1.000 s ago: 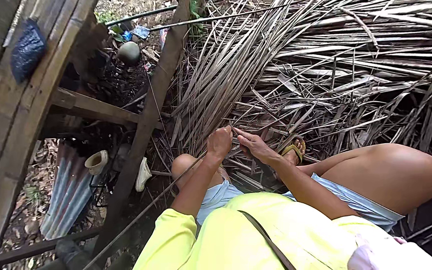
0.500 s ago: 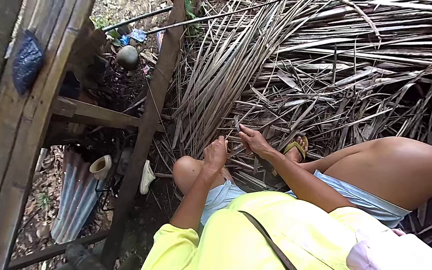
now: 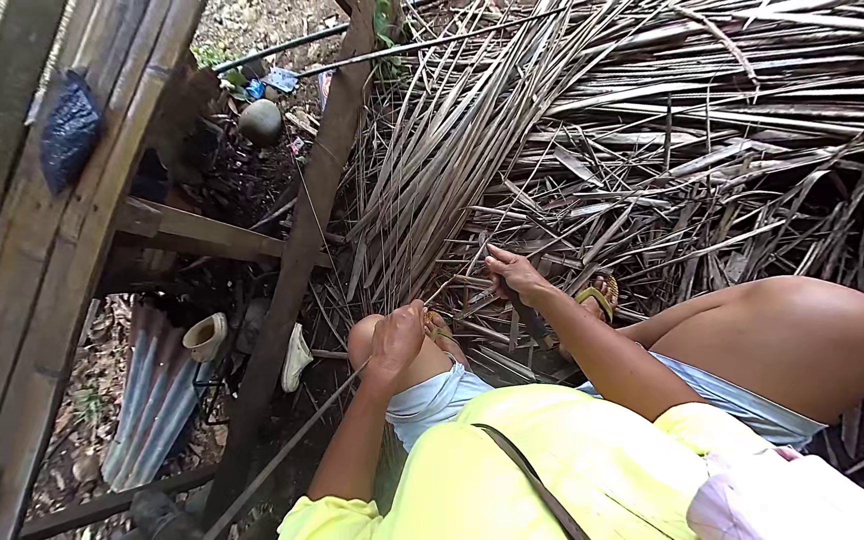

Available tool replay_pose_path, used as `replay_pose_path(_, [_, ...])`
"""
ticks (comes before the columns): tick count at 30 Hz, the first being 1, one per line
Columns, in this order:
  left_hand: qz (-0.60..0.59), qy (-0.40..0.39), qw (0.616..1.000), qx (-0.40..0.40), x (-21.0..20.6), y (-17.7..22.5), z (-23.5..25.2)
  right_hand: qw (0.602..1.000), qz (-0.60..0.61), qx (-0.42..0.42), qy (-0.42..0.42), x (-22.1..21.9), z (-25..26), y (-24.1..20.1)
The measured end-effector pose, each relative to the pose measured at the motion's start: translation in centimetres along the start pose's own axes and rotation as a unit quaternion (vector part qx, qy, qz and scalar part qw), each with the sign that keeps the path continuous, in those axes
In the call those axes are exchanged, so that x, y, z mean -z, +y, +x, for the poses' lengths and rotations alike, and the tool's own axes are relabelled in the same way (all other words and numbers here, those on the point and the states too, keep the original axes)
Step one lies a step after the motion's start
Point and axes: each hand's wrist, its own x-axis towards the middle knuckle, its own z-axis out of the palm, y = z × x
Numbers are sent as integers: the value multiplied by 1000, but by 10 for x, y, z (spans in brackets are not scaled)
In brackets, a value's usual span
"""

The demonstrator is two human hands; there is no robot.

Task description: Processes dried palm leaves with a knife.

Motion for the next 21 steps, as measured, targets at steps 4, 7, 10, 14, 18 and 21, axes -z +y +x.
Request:
replay_pose_path(4, [12,7,1000,15,4,-16,-14,999,17,-21,30,11,10,-6])
replay_pose_path(7, [-22,30,999,-10,-1,-33,-17,999,11,-23,35,20,21,-10])
replay_pose_path(10, [-72,24,997,-7,9,-43,-25,999,13,-14,50,29,27,-23])
replay_pose_path(14, [-136,7,991,6,21,-65,-31,997,36,-4,68,54,35,-43])
replay_pose_path(18, [-188,26,982,-7,28,-88,-34,993,57,29,95,81,36,-64])
replay_pose_path(21, [-213,47,976,-11,33,-99,-34,988,68,50,132,104,35,-78])
